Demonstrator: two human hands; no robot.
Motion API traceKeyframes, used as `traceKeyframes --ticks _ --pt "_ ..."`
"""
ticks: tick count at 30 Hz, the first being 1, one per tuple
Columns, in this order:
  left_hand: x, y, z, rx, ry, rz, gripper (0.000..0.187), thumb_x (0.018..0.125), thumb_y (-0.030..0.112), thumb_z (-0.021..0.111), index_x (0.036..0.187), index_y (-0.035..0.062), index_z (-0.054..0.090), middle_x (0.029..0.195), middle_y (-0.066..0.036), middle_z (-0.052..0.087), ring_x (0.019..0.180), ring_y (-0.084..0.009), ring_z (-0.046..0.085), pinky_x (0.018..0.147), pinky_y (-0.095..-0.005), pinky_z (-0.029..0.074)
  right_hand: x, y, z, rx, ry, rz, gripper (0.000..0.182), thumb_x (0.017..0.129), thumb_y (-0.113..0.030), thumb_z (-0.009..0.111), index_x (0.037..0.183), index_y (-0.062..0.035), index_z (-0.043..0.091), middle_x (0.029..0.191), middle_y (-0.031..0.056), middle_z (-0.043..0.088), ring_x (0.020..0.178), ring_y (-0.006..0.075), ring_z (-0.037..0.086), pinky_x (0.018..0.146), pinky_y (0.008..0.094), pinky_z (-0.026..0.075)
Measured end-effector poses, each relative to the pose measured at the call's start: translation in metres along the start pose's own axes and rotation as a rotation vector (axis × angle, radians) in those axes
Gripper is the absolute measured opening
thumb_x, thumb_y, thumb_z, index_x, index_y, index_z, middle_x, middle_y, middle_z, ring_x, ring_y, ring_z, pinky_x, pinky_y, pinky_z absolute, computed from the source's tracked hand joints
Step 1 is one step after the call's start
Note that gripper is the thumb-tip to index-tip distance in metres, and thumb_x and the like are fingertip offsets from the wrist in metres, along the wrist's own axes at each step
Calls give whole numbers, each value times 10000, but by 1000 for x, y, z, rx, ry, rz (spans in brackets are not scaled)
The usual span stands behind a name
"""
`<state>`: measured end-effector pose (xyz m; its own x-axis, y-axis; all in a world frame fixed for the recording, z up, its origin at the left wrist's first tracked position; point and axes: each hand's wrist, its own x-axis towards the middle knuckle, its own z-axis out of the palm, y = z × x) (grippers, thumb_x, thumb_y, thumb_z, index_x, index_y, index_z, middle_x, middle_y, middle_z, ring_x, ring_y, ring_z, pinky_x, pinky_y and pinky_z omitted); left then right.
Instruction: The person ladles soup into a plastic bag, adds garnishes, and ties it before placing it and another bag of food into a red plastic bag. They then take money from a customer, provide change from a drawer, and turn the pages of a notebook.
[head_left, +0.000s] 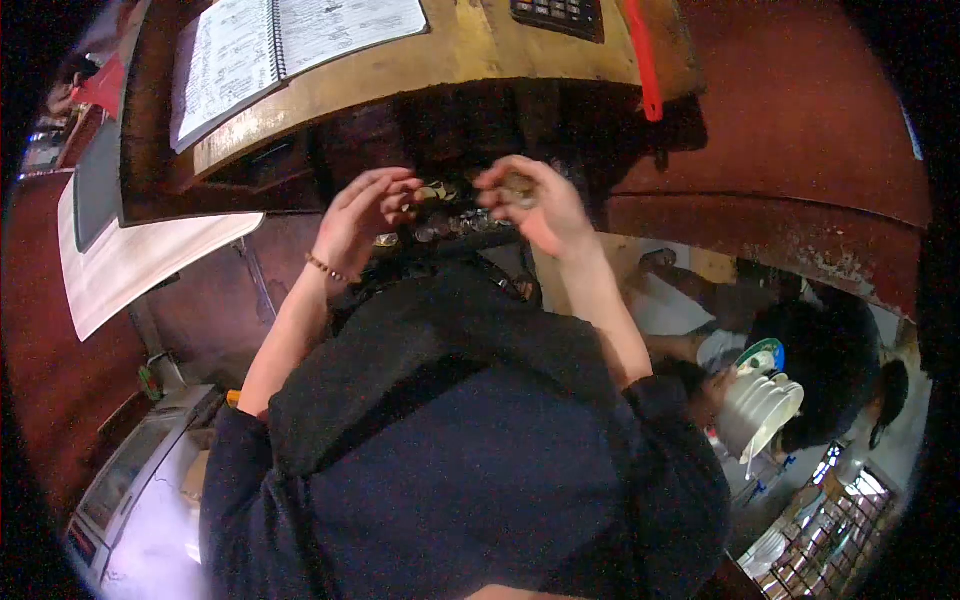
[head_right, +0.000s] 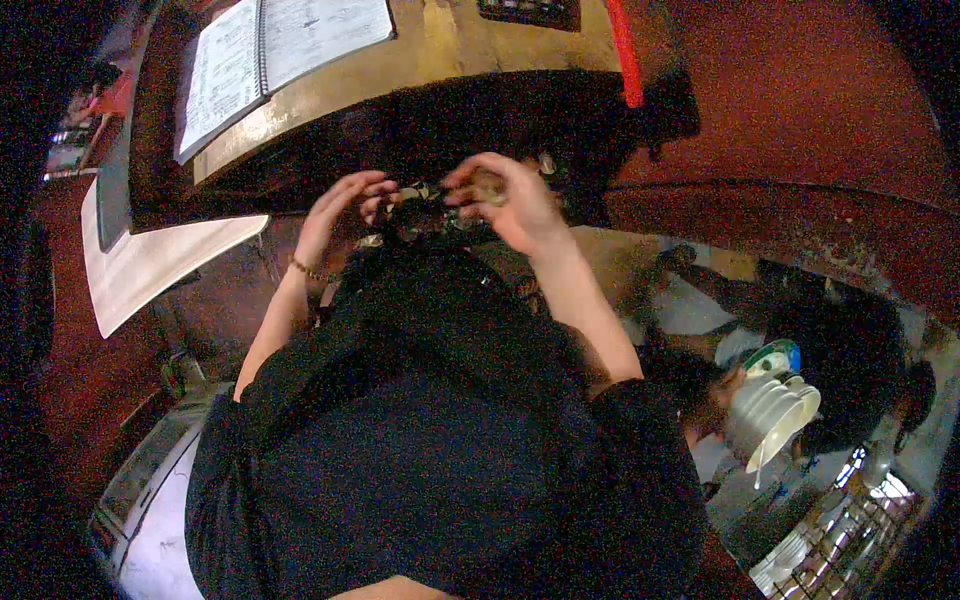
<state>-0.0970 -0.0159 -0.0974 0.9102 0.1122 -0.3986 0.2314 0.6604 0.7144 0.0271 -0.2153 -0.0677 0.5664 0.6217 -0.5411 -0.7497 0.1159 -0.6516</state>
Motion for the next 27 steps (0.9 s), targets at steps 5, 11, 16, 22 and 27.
traceKeyframes --ticks 5,11,16,22,27 --pt "14 -17 -19 -304 112 -144 278 891 220 448 1064 16 525 1062 -120 577 977 -219 560 830 -315 440 43 28 7 -661 -233 -278 160 838 -192 516 810 -46 575 814 78 578 720 190 559 585 316 430" --pt "-4 -9 -23 -318 206 -135 249 889 167 431 1043 2 537 1070 -130 575 1002 -225 552 826 -310 464 61 52 6 -1897 -100 -825 61 729 -101 530 779 -95 565 774 83 532 753 269 581 608 391 492" --pt "-2 -8 -7 -317 131 -110 302 893 237 416 1067 19 532 1045 -101 587 924 -212 573 787 -332 479 49 33 18 -1790 -99 -1020 31 717 -109 545 712 -82 561 729 72 534 707 243 587 557 371 493" --pt "16 -24 -4 -824 -230 -188 323 921 283 351 998 25 530 912 -84 603 764 -195 598 635 -301 511 4 -11 87 -1541 -357 -866 325 703 -272 655 929 -54 572 814 100 568 789 281 580 652 377 487" --pt "12 10 17 -752 -229 -115 306 917 206 382 1056 -32 516 1020 -166 577 952 -259 579 823 -338 505 33 -106 121 -1547 -431 -1046 258 721 -226 661 890 -36 615 857 119 605 810 271 590 682 347 474"
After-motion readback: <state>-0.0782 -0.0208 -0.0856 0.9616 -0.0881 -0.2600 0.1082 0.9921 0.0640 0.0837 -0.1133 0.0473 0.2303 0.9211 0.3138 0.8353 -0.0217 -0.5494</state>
